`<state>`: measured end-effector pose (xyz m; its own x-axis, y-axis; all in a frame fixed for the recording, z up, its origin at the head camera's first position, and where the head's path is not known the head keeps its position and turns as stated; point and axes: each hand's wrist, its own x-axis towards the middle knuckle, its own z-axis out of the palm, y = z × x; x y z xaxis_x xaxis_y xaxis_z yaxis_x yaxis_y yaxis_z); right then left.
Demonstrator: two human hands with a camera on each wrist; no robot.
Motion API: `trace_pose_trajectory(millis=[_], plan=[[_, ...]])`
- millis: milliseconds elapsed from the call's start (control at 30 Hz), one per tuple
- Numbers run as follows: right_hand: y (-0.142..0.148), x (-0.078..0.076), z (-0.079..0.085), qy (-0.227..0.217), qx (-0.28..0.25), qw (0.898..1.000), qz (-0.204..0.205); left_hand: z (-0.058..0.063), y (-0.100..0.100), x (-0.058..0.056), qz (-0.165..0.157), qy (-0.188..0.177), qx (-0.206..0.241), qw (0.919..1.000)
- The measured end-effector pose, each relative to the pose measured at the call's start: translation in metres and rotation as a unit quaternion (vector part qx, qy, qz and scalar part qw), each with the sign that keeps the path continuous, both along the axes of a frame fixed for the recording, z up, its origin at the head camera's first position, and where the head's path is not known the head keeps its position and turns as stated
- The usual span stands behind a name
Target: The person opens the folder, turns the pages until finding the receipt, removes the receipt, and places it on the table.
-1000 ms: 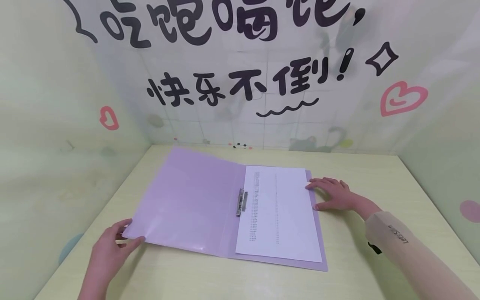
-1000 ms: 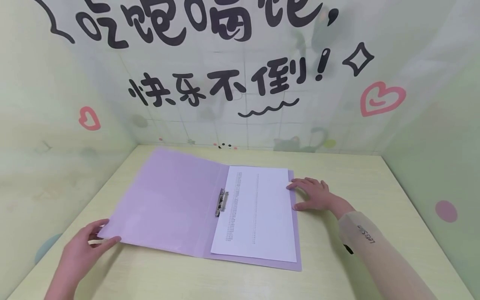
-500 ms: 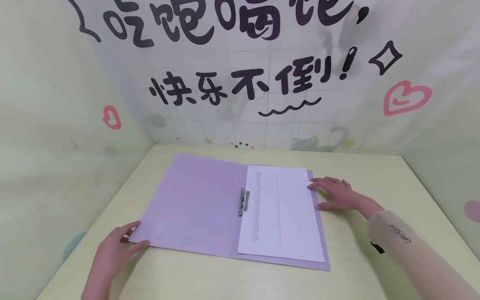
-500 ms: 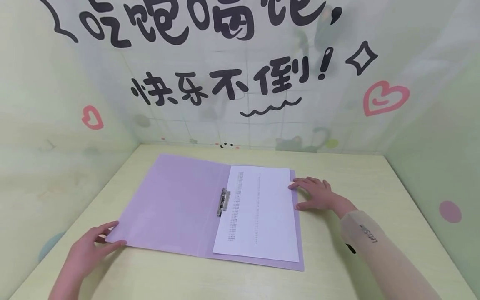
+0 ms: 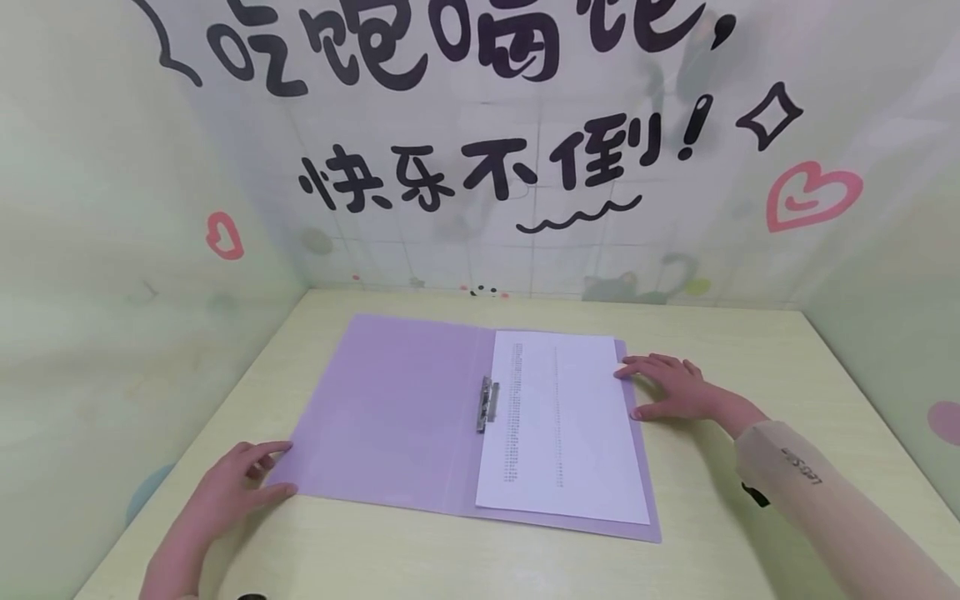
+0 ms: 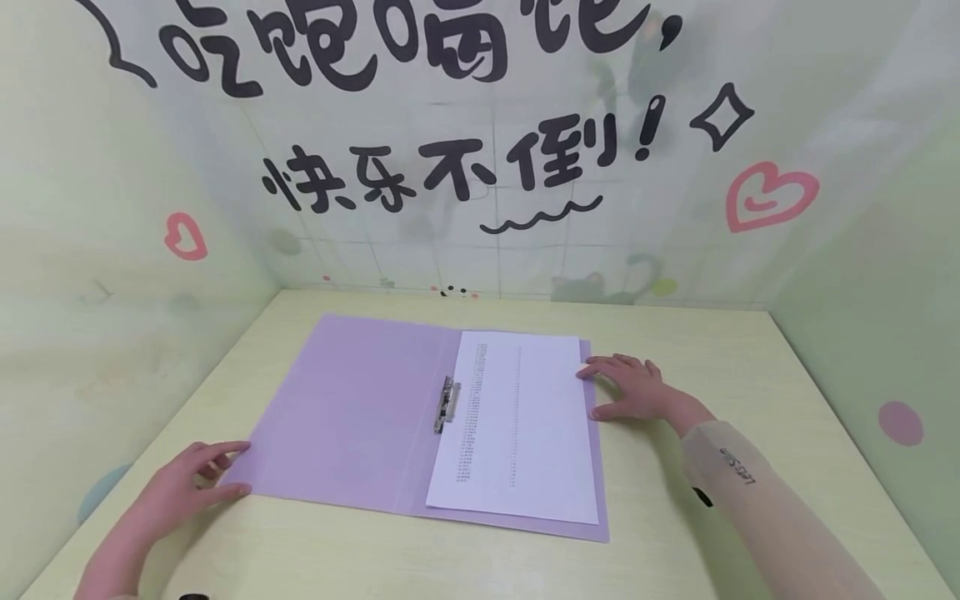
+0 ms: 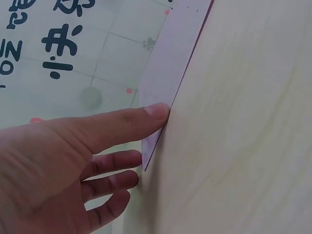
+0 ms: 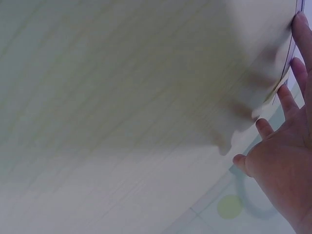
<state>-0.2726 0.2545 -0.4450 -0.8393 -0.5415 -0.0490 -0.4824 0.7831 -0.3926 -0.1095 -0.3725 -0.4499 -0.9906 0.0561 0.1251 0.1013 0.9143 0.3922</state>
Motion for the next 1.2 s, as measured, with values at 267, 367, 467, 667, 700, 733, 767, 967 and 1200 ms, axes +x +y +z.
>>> trace_pose_trajectory(millis=[267,367,467,667,700,733,767,967,1200], plan=[[0.000,-0.002,0.002,0.007,0.001,1.000,0.004,0.012,0.003,-0.015,-0.055,-0.050,0.009,0.9972],[0.000,-0.002,0.002,0.005,0.000,1.000,0.004,0.017,0.005,-0.020,-0.085,-0.070,0.018,0.9937],[0.000,-0.002,0.002,0.003,-0.002,1.000,0.003,0.020,0.006,-0.024,-0.104,-0.083,0.009,0.9910],[0.000,-0.001,0.000,-0.002,-0.012,1.000,0.000,0.016,0.004,-0.025,-0.108,-0.085,0.011,0.9905],[0.000,0.000,-0.001,-0.004,-0.015,1.000,0.000,0.015,0.004,-0.025,-0.108,-0.080,0.013,0.9909],[0.000,0.000,-0.001,-0.006,-0.019,1.000,-0.002,0.013,0.004,-0.024,-0.107,-0.072,0.014,0.9915],[0.000,0.001,-0.002,-0.006,-0.022,1.000,-0.003,0.011,0.004,-0.023,-0.106,-0.065,0.015,0.9921],[-0.002,0.004,0.002,-0.001,-0.036,0.999,-0.014,0.006,0.010,-0.021,-0.104,-0.021,0.003,0.9944],[-0.010,0.000,0.016,0.020,-0.047,0.998,-0.038,0.004,0.012,-0.018,-0.102,-0.010,-0.012,0.9946]])
